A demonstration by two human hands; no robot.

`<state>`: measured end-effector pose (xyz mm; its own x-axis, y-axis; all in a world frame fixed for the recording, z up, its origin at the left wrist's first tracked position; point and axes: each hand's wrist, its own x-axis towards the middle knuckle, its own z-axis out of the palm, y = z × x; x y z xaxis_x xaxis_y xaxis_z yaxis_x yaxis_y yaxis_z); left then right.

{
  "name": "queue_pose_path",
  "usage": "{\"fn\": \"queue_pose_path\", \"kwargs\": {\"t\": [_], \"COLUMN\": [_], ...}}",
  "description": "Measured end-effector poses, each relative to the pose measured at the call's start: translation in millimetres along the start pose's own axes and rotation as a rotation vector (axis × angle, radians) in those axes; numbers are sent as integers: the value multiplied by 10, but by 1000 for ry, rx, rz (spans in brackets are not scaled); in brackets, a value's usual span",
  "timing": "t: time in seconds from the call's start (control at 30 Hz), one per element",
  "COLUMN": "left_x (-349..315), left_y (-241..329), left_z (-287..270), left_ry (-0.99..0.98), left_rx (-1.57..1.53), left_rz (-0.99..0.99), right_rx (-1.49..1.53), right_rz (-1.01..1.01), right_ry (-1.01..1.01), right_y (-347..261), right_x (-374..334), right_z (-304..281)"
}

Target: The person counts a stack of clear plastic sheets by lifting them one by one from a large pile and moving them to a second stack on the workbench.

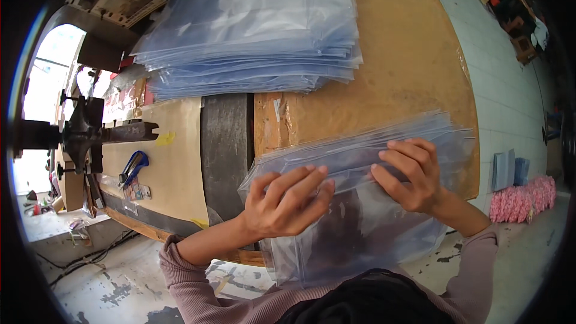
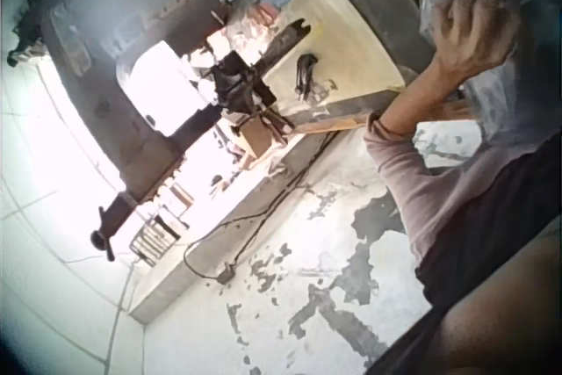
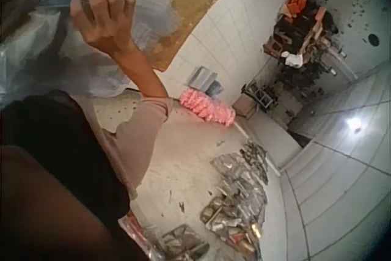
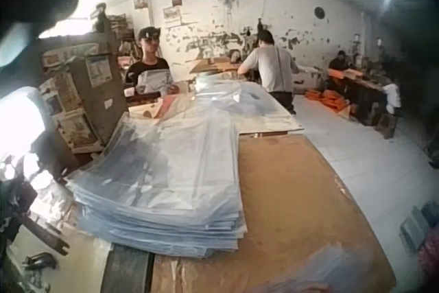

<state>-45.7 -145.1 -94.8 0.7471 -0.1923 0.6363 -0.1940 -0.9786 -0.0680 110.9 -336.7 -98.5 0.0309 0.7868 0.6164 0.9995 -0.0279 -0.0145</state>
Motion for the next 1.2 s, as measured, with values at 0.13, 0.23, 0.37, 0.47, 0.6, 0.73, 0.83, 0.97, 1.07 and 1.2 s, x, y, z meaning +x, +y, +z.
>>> {"fn": "queue_pose_path", "kwargs": {"t": [0.13,0.23,0.37,0.47,0.6,0.73,0.83,0.97,1.07,1.2], "left_x": [-28,-46,-60,-59,-107,69,104,75,45,10], "left_y": [34,20,-26,-10,39,36,99,241,277,231], "left_z": [68,37,-23,-42,-44,-18,-101,-198,-232,-220], "left_ry": [150,113,38,2,-65,-37,-186,-154,-106,-74], "left_rx": [-19,-31,-117,-85,81,-87,-15,60,43,-130], "left_rz": [18,60,206,209,106,-95,-85,-74,24,115], "right_rx": [-31,-40,-85,-92,-87,-129,-164,-160,-109,65], "right_rz": [-24,-51,-81,47,100,36,-36,-115,-64,-49], "right_ry": [155,133,32,4,-80,-3,49,112,76,48], "right_y": [-22,-27,-36,-92,-125,-116,-107,-98,-96,-87], "right_x": [-32,-27,-22,77,106,38,20,-16,-11,12], "right_z": [28,4,-23,3,20,8,12,21,-7,24]}}
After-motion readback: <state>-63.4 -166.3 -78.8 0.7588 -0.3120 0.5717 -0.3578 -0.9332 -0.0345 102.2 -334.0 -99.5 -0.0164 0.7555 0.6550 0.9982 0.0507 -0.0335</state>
